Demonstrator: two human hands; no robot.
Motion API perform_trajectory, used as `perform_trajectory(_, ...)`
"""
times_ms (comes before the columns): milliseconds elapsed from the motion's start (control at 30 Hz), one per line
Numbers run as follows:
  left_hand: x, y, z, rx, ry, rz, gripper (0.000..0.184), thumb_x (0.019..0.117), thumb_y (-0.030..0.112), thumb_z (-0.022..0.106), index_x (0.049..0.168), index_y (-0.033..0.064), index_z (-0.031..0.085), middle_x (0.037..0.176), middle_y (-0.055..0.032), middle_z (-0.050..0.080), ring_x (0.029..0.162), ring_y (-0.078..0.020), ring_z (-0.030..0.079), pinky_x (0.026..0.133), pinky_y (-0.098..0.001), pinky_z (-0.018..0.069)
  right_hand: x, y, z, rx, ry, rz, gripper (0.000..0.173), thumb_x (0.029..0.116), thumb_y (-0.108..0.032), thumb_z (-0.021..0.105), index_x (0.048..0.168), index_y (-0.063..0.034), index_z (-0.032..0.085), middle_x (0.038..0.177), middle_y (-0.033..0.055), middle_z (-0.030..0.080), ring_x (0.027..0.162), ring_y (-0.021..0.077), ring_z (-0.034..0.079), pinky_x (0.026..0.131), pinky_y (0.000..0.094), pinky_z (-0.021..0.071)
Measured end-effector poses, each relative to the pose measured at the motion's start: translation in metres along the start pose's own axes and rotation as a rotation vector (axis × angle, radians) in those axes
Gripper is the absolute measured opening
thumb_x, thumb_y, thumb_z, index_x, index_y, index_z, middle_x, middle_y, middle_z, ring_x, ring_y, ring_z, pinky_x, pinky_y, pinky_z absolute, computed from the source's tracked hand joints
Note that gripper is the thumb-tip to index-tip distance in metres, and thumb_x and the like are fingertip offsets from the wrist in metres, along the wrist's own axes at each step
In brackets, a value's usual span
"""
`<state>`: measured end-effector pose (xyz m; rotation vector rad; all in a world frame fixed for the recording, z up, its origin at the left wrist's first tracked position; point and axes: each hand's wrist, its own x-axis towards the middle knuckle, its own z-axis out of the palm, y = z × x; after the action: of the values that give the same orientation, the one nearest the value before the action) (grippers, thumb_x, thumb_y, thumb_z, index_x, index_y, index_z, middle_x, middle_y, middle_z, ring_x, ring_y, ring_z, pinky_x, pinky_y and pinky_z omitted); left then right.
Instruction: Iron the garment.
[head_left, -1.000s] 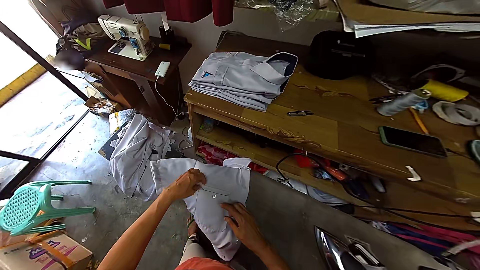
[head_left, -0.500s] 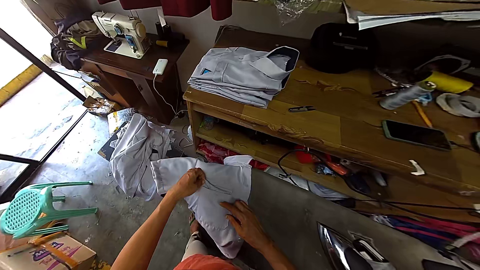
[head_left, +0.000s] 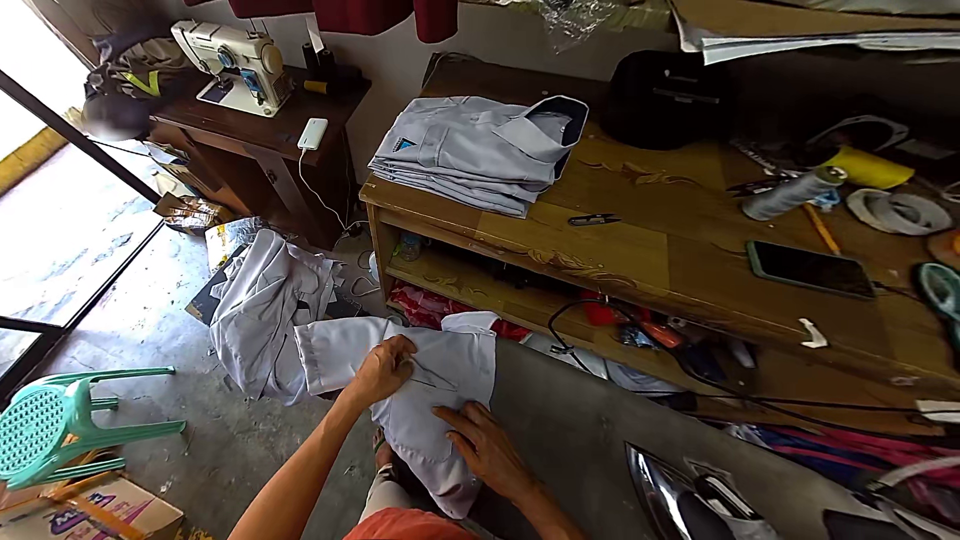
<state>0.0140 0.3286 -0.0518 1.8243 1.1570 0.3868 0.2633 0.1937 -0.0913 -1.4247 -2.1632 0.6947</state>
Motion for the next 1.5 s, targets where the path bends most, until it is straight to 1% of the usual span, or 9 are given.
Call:
perform_trajectory(100,-0.001,0.013,0.009,0.295,-0.047,0.143,0.033,0.0885,0.024,0.065,0.118,0.0119,0.071,0.109,-0.0127,0.069,0.11,-0.0337,0.062,0.095,-0.0537,0.0473,0.001,0.0,-0.001,-0.014,0.004,-0.014,0.036,0.0997,-0.03,0.055,0.133,-0.031,0.07,0.093,0.0068,0.067,0.089,0.0235,0.066,0.079,0.0395,0.0569)
perform_trajectory(300,0.003,0.017,0.033,0.36,0.194,0.055,0.049,0.0996,0.051,0.056,0.083,0.0063,0.069,0.082,-0.0096,0.069,0.086,-0.0258,0.067,0.089,-0.0467,0.0466,0.001,-0.002,-0.001,-0.018,0.002,-0.009,0.036,0.0995,-0.031,0.055,0.132,-0.0313,0.071,0.091,0.0064,0.066,0.088,0.0236,0.065,0.077,0.0393,0.0564)
perform_trajectory(567,-0.056,0.023,0.041,0.271,-0.074,0.388,0.032,0.1014,0.038,0.062,0.104,0.0104,0.078,0.102,-0.0077,0.076,0.104,-0.0233,0.07,0.099,-0.0441,0.0535,0.024,0.012,-0.035,0.194,0.172,0.235,0.024,0.0978,-0.023,0.062,0.108,-0.0069,0.077,0.093,0.0096,0.073,0.081,0.0197,0.07,0.076,0.0389,0.0602)
perform_trajectory(700,-0.084,-0.009,-0.003,0.371,0.58,-0.084,0.042,0.0934,0.033,0.07,0.122,0.0023,0.071,0.121,-0.0197,0.071,0.117,-0.0367,0.065,0.103,-0.0553,0.0508,0.075,0.047,-0.073,-0.096,0.127,0.491,0.056,0.1026,-0.045,0.054,0.138,-0.0023,0.06,0.122,0.0264,0.067,0.117,0.0489,0.06,0.098,0.0699,0.0432)
perform_trajectory(800,-0.076,-0.063,-0.059,0.169,0.606,-0.619,0.092,0.0867,0.044,0.079,0.157,0.0023,0.036,0.144,-0.0302,0.053,0.131,-0.0479,0.053,0.11,-0.0645,0.0414,0.112,0.066,-0.078,-0.048,-0.076,0.652,0.069,0.1011,-0.051,0.057,0.155,-0.0102,0.045,0.14,0.0239,0.06,0.135,0.0472,0.05,0.108,0.0729,0.0321)
perform_trajectory(1067,-0.017,-0.061,-0.141,0.152,0.612,-0.454,0.026,0.0962,0.016,0.065,0.115,-0.0005,0.07,0.107,-0.0188,0.072,0.104,-0.0315,0.069,0.097,-0.0532,0.052,0.125,0.058,-0.069,0.26,0.304,0.459,0.034,0.0918,-0.008,0.068,0.123,0.0047,0.063,0.091,0.0176,0.067,0.08,0.0266,0.064,0.077,0.0464,0.0536)
perform_trajectory(1200,-0.012,-0.022,-0.108,0.512,0.57,-0.462,0.047,0.0946,0.022,0.065,0.139,0.0065,0.061,0.141,-0.0259,0.057,0.134,-0.0459,0.05,0.107,-0.0639,0.0403,0.1,0.072,-0.073,0.096,0.352,0.466,0.033,0.0909,-0.006,0.068,0.121,0.0054,0.062,0.095,0.0207,0.068,0.088,0.0347,0.066,0.082,0.0534,0.0527)
perform_trajectory(1300,-0.02,0.005,-0.037,0.564,0.594,-0.134,0.033,0.1002,0.022,0.056,0.126,0.0085,0.072,0.137,-0.0157,0.065,0.133,-0.0355,0.057,0.111,-0.0568,0.0438,0.079,0.054,-0.068,-0.059,0.301,0.33,0.033,0.0953,-0.013,0.064,0.123,0.0054,0.064,0.112,0.0275,0.067,0.11,0.0467,0.063,0.098,0.062,0.0484)
perform_trajectory(1500,-0.066,0.007,0.078,0.425,0.509,0.174,0.034,0.1021,0.03,0.056,0.124,0.0118,0.073,0.133,-0.0108,0.067,0.129,-0.0327,0.059,0.106,-0.0537,0.0487,0.022,-0.009,-0.041,0.249,-0.031,0.669,0.06,0.0924,-0.045,0.073,0.12,0.0065,0.059,0.087,0.0202,0.069,0.071,0.0314,0.07,0.068,0.052,0.0598)
